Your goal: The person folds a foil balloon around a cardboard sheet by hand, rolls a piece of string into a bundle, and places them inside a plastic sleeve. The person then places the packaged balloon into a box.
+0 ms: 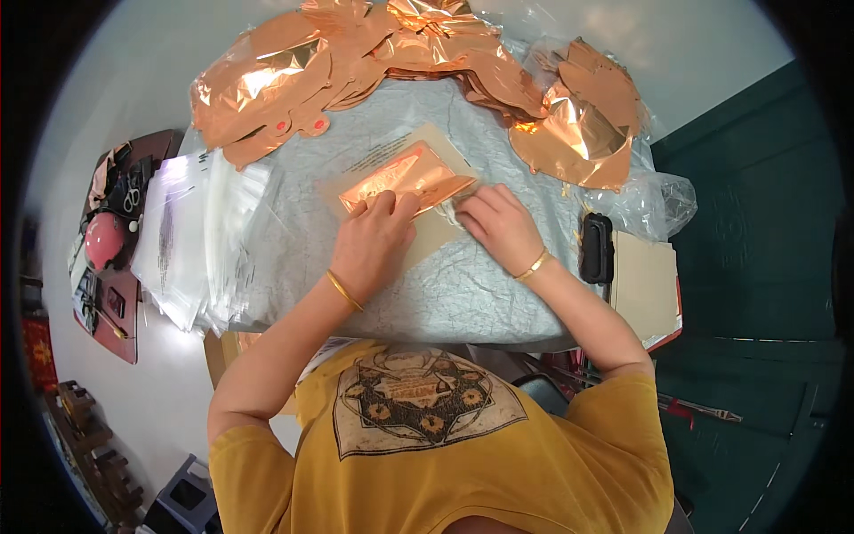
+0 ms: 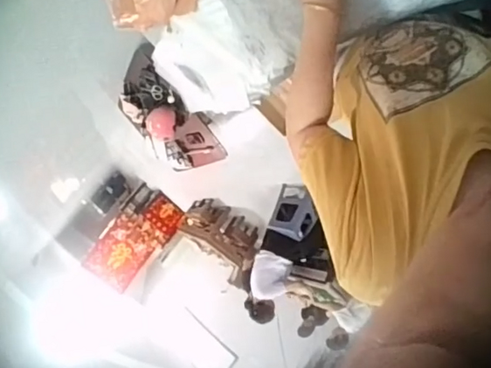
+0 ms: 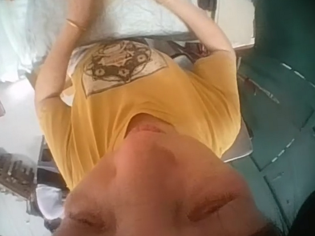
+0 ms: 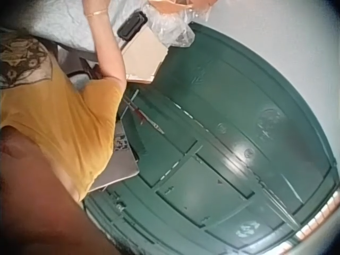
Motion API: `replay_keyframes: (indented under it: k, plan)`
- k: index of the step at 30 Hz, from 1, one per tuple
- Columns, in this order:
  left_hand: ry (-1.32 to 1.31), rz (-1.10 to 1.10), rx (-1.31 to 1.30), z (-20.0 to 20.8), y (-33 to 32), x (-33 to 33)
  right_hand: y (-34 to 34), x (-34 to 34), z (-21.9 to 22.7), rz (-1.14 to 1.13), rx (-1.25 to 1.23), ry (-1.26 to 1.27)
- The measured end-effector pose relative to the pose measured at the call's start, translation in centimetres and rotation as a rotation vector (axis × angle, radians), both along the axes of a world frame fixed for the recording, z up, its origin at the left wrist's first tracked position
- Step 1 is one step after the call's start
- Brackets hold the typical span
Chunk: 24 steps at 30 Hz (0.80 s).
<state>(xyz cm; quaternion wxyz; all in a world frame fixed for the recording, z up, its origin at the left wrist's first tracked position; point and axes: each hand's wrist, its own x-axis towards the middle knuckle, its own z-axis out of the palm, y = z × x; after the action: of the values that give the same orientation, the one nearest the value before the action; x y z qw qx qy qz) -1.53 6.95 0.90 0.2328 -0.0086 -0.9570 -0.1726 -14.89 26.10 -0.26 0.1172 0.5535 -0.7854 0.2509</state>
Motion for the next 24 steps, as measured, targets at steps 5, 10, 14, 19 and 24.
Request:
replay_keyframes:
  k: [5,10,14,19,24]
  plan:
    - [-0.088,0.043,0.022,-0.3,0.0,-0.1,-3.1,0.6,-0.9,0.018,-0.062,0.046]
    - [-0.097,0.050,0.036,-0.3,-0.1,0.0,-3.1,2.1,0.1,0.078,-0.046,0.066]
    - [-0.081,0.070,0.016,-0.2,-0.2,0.2,0.5,2.9,1.2,0.037,0.010,-0.035]
    - [-0.091,0.035,0.035,-0.2,-0.2,0.1,0.8,3.5,1.2,0.114,0.153,0.034]
    - [-0.097,0.029,0.026,-0.3,0.0,-0.1,-2.3,3.4,0.0,0.043,0.112,0.112]
